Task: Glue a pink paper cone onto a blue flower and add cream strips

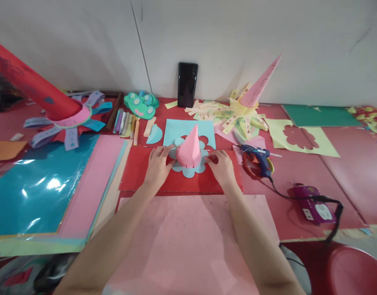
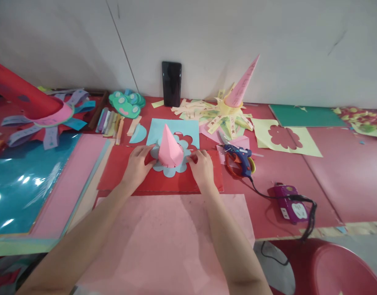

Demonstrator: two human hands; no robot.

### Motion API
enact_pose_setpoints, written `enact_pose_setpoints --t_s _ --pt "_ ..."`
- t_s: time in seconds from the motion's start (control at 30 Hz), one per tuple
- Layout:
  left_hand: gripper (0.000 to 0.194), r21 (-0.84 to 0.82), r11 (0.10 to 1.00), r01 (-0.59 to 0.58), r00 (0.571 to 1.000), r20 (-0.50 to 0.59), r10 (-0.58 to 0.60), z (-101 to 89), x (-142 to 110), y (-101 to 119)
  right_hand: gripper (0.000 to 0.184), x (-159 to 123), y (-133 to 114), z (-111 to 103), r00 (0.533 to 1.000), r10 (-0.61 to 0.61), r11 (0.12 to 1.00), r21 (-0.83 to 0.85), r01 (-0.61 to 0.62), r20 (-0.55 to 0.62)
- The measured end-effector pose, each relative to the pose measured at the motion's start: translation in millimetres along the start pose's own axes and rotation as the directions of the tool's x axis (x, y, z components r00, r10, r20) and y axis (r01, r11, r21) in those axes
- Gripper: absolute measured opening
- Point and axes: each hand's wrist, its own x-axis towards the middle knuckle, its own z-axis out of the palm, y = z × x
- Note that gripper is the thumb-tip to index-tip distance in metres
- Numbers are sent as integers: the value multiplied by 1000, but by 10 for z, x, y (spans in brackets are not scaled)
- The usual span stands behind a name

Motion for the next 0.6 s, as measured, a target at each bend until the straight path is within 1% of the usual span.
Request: enact_pose_setpoints --t_s 0.13,0.23,0.3,0.4,0.5,0.53,0.6 --pt "44 -9 1000 0 999 -34 0 -2 16 -32 11 -4 4 4 1000 -4 1000 6 4 10" --pt "35 -61 998 4 997 -77 -9 -7 15 -25 12 -2 -13 -1 1000 -4 1000 11 4 -8" --pt "30 -95 995 28 990 -137 -41 -16 5 -13 14 10 -22 -14 999 4 1000 15 -3 -33" --pt "27 -123 991 54 965 -248 -83 -68 24 -30 18 42 -21 -40 997 27 999 49 -24 -67" --pt "27 -115 991 73 932 -345 -109 -185 172 -153 22 72 -12 -47 995 62 994 91 -54 -83" --pt "25 -103 989 108 924 -356 -138 -233 259 -219 22 78 -11 -43 994 69 993 97 -61 -88" --pt "20 -59 973 225 918 -322 -232 -317 473 -366 21 84 -12 -29 993 65 994 92 -56 -94"
